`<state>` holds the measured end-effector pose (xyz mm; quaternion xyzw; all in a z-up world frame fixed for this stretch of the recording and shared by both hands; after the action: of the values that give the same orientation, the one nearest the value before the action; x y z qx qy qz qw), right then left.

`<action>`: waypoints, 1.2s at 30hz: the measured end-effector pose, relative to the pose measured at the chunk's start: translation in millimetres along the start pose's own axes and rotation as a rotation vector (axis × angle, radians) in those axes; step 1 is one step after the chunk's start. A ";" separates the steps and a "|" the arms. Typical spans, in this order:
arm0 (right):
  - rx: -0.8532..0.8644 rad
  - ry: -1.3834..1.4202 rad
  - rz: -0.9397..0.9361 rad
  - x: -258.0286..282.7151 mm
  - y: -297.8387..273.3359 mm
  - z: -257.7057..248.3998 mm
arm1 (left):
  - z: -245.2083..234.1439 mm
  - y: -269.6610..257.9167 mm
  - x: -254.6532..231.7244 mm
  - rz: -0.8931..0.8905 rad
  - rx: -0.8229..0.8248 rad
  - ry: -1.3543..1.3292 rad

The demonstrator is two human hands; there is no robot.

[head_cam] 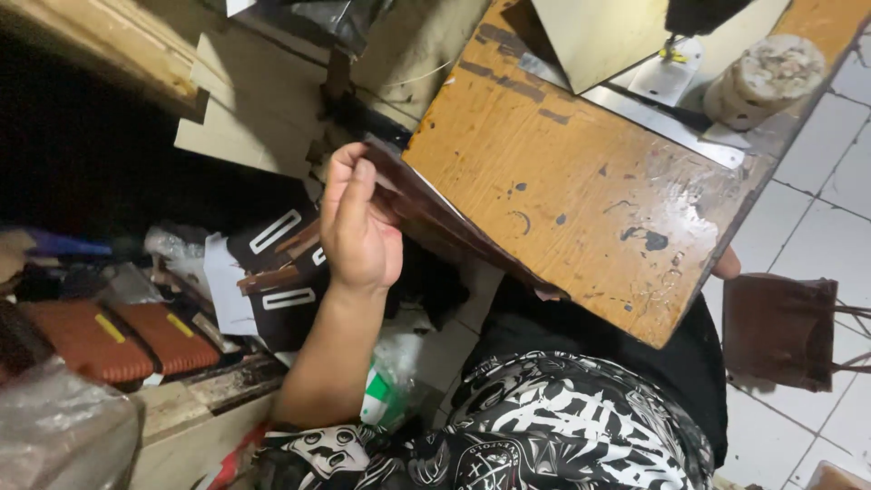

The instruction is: Trimming excess material from leather components using scissors at a workbench

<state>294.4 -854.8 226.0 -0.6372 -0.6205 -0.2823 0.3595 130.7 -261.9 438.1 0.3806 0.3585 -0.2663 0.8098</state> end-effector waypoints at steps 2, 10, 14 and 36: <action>-0.029 0.147 0.050 22.3 -57.9 0.3 | 15.6 6.2 5.3 -0.011 0.039 -0.080; 0.002 0.489 0.136 145.7 -157.8 46.2 | 71.9 -7.7 17.5 -0.261 0.139 -0.632; 0.181 0.487 -0.109 207.4 -139.3 86.4 | 67.2 -18.1 23.8 -0.287 0.114 -0.614; 0.027 0.564 -0.073 215.4 -112.8 132.1 | 27.5 -47.8 115.8 -0.483 -0.160 -0.628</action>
<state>186.0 -624.7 334.9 -0.5058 -0.5224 -0.4527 0.5160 177.0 -329.7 339.5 0.1211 0.1927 -0.5235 0.8211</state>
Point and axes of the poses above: each hand's wrist, its own y-axis towards the middle knuckle, its own z-axis out of the palm, x = y × z, the point moved 8 cm from there along y, towards the middle knuckle, and after that the axes turned 13 degrees about z, right-handed, at the moved point
